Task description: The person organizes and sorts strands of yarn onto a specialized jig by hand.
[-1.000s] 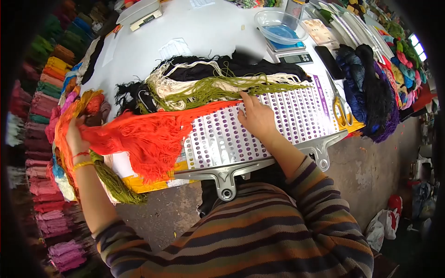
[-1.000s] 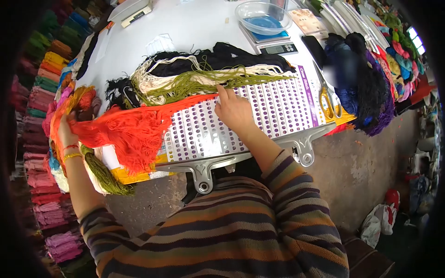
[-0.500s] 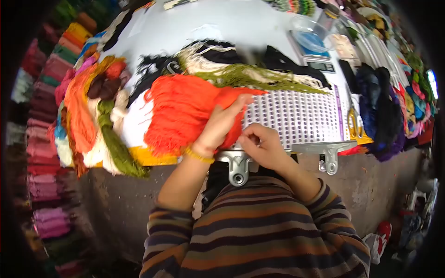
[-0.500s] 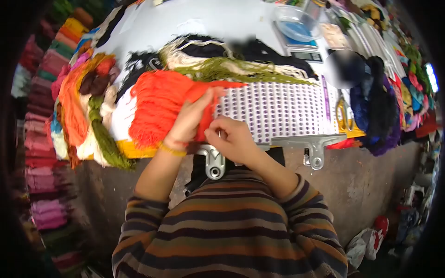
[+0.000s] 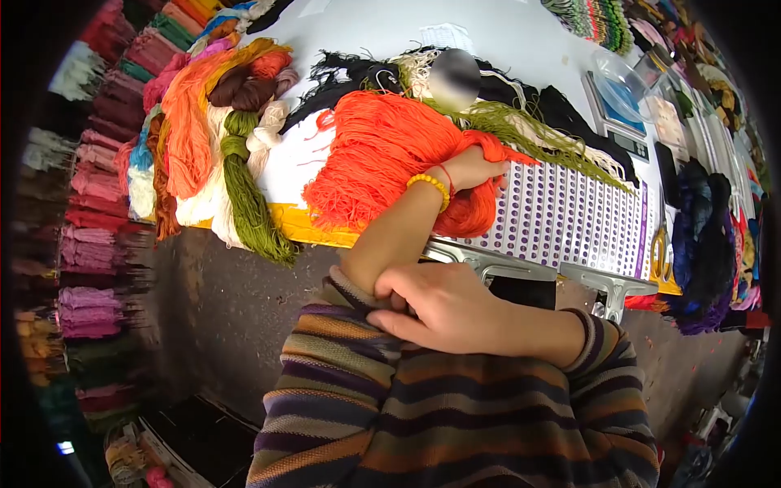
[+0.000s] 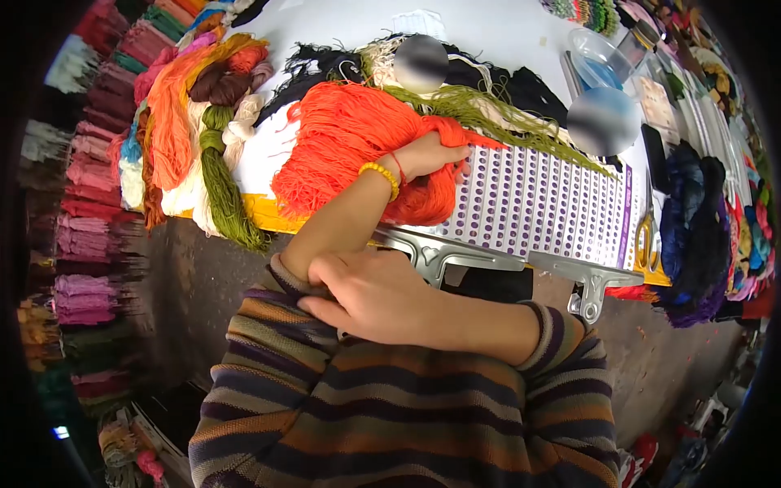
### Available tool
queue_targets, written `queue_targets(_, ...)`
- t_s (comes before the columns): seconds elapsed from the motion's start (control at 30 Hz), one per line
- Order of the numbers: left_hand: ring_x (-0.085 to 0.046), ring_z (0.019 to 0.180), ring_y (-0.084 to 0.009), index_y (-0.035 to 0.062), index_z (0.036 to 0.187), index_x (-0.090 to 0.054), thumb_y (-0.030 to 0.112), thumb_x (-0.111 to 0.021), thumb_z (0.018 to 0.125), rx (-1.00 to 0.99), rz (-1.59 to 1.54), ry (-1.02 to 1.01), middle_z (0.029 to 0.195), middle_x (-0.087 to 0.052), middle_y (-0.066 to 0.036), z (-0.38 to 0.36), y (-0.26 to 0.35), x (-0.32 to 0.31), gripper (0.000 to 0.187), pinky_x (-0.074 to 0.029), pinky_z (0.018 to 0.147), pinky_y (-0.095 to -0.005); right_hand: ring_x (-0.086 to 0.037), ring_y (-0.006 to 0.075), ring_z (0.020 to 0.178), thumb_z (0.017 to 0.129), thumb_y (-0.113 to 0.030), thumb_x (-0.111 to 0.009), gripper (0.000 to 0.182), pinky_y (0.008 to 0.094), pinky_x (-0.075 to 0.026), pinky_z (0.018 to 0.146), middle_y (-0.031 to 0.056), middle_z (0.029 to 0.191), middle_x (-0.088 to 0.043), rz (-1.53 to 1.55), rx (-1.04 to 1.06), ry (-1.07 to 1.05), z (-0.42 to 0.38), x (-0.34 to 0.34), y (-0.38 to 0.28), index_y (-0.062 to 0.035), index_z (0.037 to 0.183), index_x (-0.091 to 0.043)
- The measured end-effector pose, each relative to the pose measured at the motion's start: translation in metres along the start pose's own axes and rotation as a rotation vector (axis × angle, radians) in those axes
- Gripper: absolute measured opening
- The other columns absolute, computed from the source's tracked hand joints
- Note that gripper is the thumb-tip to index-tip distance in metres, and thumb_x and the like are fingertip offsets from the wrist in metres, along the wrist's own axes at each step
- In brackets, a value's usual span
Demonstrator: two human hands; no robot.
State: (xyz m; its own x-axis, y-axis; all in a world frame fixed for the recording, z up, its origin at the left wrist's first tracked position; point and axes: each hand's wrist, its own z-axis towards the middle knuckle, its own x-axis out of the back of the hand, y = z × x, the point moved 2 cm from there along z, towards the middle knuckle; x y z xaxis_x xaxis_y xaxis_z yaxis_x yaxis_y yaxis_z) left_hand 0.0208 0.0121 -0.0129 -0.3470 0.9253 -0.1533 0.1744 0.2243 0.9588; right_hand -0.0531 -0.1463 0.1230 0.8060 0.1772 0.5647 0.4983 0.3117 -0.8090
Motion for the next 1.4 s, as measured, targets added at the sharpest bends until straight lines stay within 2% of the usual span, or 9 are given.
queue_targets(0.23, -0.060, 0.063, -0.0190, -0.0023, 0.099, -0.053, 0.012, -0.049, 0.086, 0.090, 0.064, 0.001, 0.079, -0.061, -0.013, 0.008, -0.001, 0.002, 0.020, -0.051, 0.059, -0.0306, -0.052, 0.0212, 0.057, 0.075, -0.009, -0.057, 0.014, 0.0314, -0.041, 0.048, 0.0072, 0.063, -0.047, 0.094, 0.251, 0.271, -0.006, -0.002, 0.002, -0.0055, 0.072, -0.045)
queue_targets(0.33, -0.061, 0.063, -0.0202, -0.0026, 0.100, -0.052, 0.013, -0.050, 0.086, 0.132, 0.068, 0.011, 0.079, -0.061, -0.014, 0.007, -0.003, 0.003, 0.021, -0.051, 0.058, -0.0312, -0.039, 0.0000, 0.055, 0.082, -0.007, -0.054, 0.014, 0.0182, -0.031, 0.046, -0.0049, 0.061, -0.043, 0.834, -0.229, 0.045, -0.019, 0.004, 0.011, -0.0057, 0.071, -0.045)
queue_targets(0.5, -0.063, 0.066, -0.0215, -0.0037, 0.096, -0.054, 0.015, -0.046, 0.086, 0.123, 0.141, 0.036, 0.077, -0.063, -0.014, 0.005, 0.006, -0.002, 0.023, -0.050, 0.060, -0.0313, -0.037, -0.0021, 0.057, 0.082, -0.015, -0.059, 0.012, 0.0159, -0.026, 0.046, -0.0078, 0.061, -0.043, 1.020, -0.492, -0.195, -0.031, 0.000, 0.020, -0.0045, 0.080, -0.054)
queue_targets(0.63, -0.062, 0.072, -0.0230, -0.0009, 0.086, -0.060, 0.018, -0.051, 0.079, 0.017, 0.712, 0.100, 0.080, -0.063, -0.014, 0.031, -0.008, -0.007, 0.022, -0.048, 0.067, -0.0363, -0.047, 0.0032, 0.070, 0.080, -0.026, -0.064, 0.030, 0.0189, -0.037, 0.056, 0.0001, 0.081, -0.056, 1.082, -0.333, -0.659, -0.039, 0.019, 0.013, 0.0008, 0.091, -0.060)
queue_targets(0.73, -0.059, 0.093, -0.0284, 0.0004, 0.095, -0.062, 0.016, -0.054, 0.072, 0.148, 1.232, -0.005, 0.099, -0.060, -0.020, 0.032, 0.014, -0.024, 0.029, -0.046, 0.077, -0.0380, -0.048, 0.0245, 0.097, 0.078, -0.032, -0.063, 0.046, 0.0302, -0.039, 0.077, 0.0188, 0.112, -0.048, 1.206, 0.278, -0.520, -0.030, 0.022, 0.007, 0.0064, 0.101, -0.056)
queue_targets(0.83, -0.058, 0.094, -0.0277, 0.0036, 0.098, -0.063, 0.011, -0.061, 0.064, 0.154, 1.443, -0.141, 0.103, -0.059, -0.017, 0.020, 0.054, -0.040, 0.035, -0.046, 0.078, -0.0358, -0.041, 0.0332, 0.111, 0.078, -0.041, -0.059, 0.063, 0.0385, -0.032, 0.092, 0.0235, 0.116, -0.045, 1.552, 0.410, -0.427, -0.029, 0.020, -0.012, 0.0120, 0.110, -0.048)
queue_targets(0.9, -0.060, 0.089, -0.0241, 0.0062, 0.093, -0.065, 0.014, -0.058, 0.067, 0.251, 1.433, -0.169, 0.100, -0.061, -0.014, -0.004, 0.102, -0.050, 0.028, -0.048, 0.072, -0.0353, -0.041, 0.0377, 0.114, 0.079, -0.046, -0.055, 0.073, 0.0441, -0.029, 0.095, 0.0262, 0.119, -0.043, 1.405, 0.805, -0.358, -0.009, 0.024, -0.016, 0.0158, 0.115, -0.040)
queue_targets(1.03, -0.061, 0.079, -0.0213, 0.0087, 0.088, -0.066, 0.020, -0.056, 0.070, 0.145, 1.427, 0.108, 0.094, -0.062, -0.012, -0.034, 0.159, -0.085, 0.023, -0.050, 0.068, -0.0360, -0.048, 0.0386, 0.102, 0.079, -0.037, -0.058, 0.061, 0.0432, -0.038, 0.087, 0.0246, 0.110, -0.048, 1.557, 0.707, -0.378, -0.022, 0.026, -0.012, 0.0122, 0.111, -0.043)
queue_targets(1.4, -0.061, 0.078, -0.0216, 0.0078, 0.089, -0.066, 0.019, -0.055, 0.070, 0.089, 1.300, 0.071, 0.093, -0.062, -0.013, -0.052, 0.128, -0.094, 0.024, -0.050, 0.068, -0.0358, -0.050, 0.0350, 0.096, 0.079, -0.031, -0.056, 0.048, 0.0405, -0.040, 0.081, 0.0229, 0.105, -0.050, 1.498, 0.750, -0.218, -0.028, 0.035, -0.013, 0.0099, 0.103, -0.047)
